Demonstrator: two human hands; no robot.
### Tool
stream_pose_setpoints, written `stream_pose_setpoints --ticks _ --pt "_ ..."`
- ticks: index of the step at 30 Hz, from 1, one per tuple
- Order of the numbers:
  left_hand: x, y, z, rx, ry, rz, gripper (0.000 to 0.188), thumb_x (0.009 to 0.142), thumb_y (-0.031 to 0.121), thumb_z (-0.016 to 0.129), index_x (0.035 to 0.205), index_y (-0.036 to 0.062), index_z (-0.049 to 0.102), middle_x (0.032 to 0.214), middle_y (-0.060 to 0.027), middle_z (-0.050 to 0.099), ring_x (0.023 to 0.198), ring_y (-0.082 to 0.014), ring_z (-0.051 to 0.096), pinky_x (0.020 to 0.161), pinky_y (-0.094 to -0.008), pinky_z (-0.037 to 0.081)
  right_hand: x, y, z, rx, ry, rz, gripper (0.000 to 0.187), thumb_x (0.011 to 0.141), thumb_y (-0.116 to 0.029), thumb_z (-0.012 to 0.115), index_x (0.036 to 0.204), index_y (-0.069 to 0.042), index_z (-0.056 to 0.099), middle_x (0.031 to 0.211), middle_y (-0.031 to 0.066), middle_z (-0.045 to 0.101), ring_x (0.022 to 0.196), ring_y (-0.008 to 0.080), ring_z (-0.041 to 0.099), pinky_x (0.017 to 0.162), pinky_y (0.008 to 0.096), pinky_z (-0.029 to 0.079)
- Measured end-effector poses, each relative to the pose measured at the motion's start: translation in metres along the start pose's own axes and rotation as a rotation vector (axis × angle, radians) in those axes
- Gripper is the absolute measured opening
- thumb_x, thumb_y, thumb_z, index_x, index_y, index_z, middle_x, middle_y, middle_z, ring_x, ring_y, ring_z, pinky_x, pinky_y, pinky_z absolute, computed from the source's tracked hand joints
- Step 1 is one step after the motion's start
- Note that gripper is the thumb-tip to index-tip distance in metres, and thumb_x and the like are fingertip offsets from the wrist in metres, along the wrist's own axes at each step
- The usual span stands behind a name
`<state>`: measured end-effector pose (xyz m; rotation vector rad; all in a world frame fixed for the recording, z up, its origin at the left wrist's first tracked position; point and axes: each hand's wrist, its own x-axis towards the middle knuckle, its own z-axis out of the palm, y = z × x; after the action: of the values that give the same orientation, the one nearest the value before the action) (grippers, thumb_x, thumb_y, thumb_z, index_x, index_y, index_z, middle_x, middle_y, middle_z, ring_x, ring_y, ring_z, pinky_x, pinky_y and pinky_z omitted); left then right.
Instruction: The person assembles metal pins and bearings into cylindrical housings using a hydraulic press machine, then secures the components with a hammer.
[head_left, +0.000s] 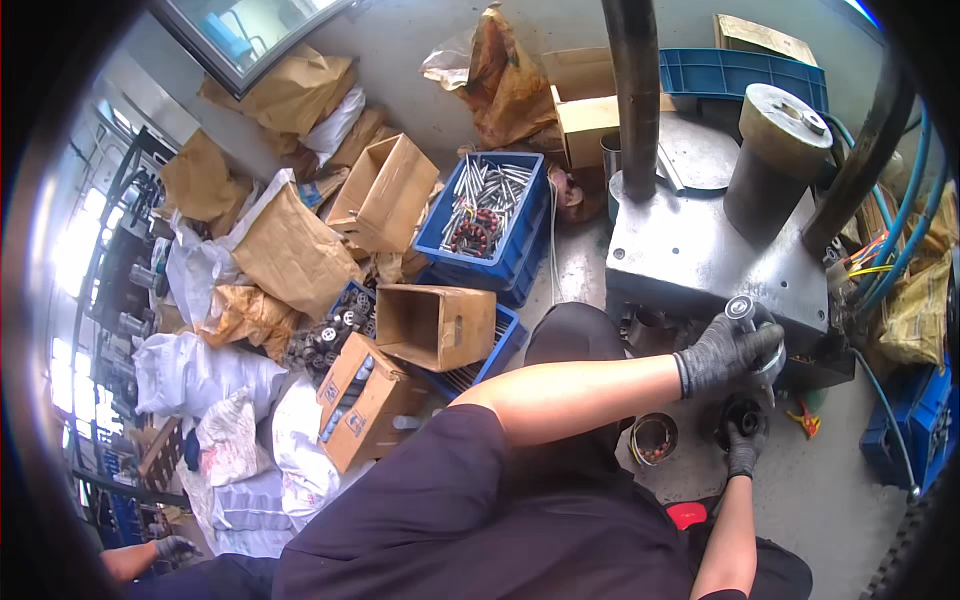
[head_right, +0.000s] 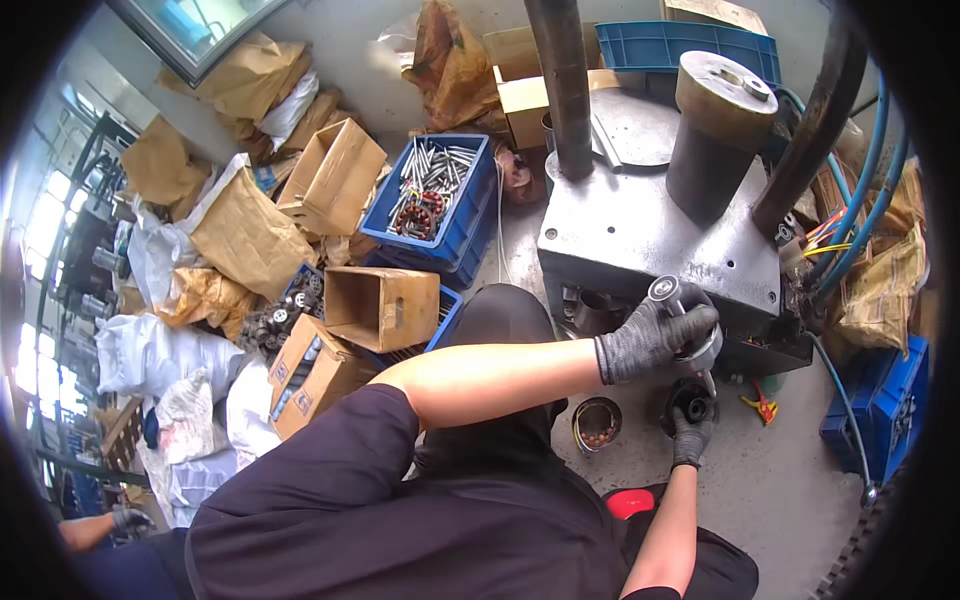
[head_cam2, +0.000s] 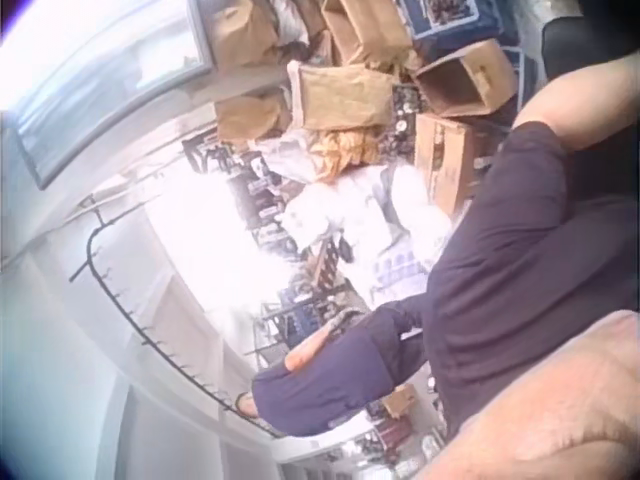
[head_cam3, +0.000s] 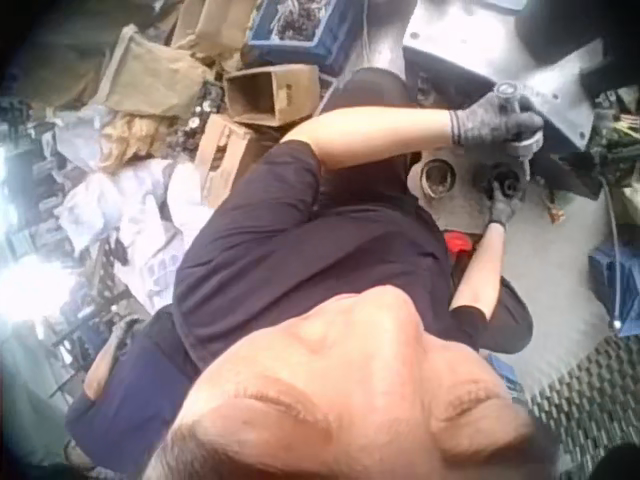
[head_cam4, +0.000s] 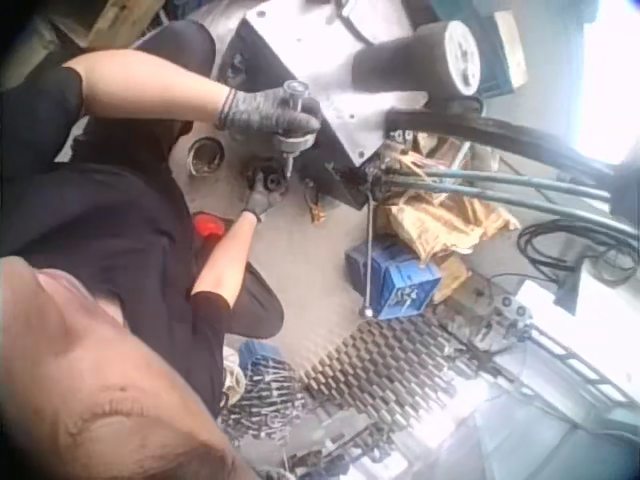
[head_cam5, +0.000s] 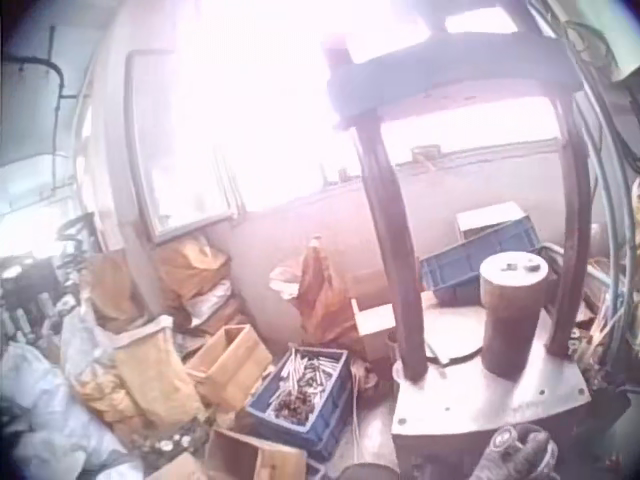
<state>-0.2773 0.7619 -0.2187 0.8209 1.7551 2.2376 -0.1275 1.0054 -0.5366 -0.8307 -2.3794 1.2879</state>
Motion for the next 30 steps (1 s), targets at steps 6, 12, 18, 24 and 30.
stream_pose_setpoints --ticks 6,12,18,24,30 --pt "-0.010 -0.019 -0.013 -0.086 0.238 -0.357 0.025 0.101 0.027 0.069 0.108 0.0030 0.064 0.085 -0.0061 0.067 0.077 -0.0126 0.063 0.071 -0.0310 0.053 0.006 0.006 0.012 -0.008 -0.013 -0.003 0.073 0.062 -0.012 0.094 0.128 -0.006 0.064 0.135 0.0140 0.058 0.125 0.0326 0.059 0.111 0.0400 0.050" --pt "-0.021 -0.015 -0.023 -0.180 0.170 -0.344 0.028 0.100 0.031 0.072 0.110 0.0061 0.069 0.092 -0.0024 0.066 0.087 -0.0101 0.061 0.079 -0.0294 0.053 -0.005 -0.032 0.007 -0.080 0.063 -0.111 0.067 0.064 -0.020 0.095 0.124 -0.005 0.068 0.128 0.0163 0.064 0.119 0.0339 0.062 0.109 0.0435 0.049" --pt "-0.013 -0.010 -0.037 -0.298 0.285 -0.427 0.025 0.101 0.031 0.068 0.108 0.0065 0.069 0.091 -0.0043 0.068 0.080 -0.0129 0.065 0.071 -0.0303 0.057 -0.012 -0.046 0.004 -0.172 0.084 -0.097 0.060 0.067 -0.020 0.094 0.120 -0.004 0.069 0.122 0.0157 0.066 0.118 0.0336 0.063 0.106 0.0425 0.049" --pt "-0.011 0.003 -0.035 -0.393 0.367 -0.459 0.027 0.100 0.031 0.070 0.111 0.0063 0.069 0.097 -0.0033 0.068 0.086 -0.0141 0.065 0.079 -0.0344 0.058 -0.004 -0.009 -0.013 0.220 0.124 0.084 0.060 0.071 -0.014 0.092 0.124 -0.001 0.067 0.121 0.0147 0.067 0.114 0.0327 0.064 0.104 0.0407 0.052" --pt "-0.011 -0.004 -0.037 -0.498 0.420 -0.520 0.033 0.093 0.035 0.076 0.109 0.0059 0.069 0.100 -0.0085 0.071 0.093 -0.0195 0.066 0.091 -0.0398 0.052 -0.001 -0.041 -0.033 0.838 0.186 0.404 0.049 0.081 -0.004 0.077 0.128 -0.001 0.064 0.123 0.0132 0.068 0.108 0.0318 0.068 0.093 0.0481 0.061"
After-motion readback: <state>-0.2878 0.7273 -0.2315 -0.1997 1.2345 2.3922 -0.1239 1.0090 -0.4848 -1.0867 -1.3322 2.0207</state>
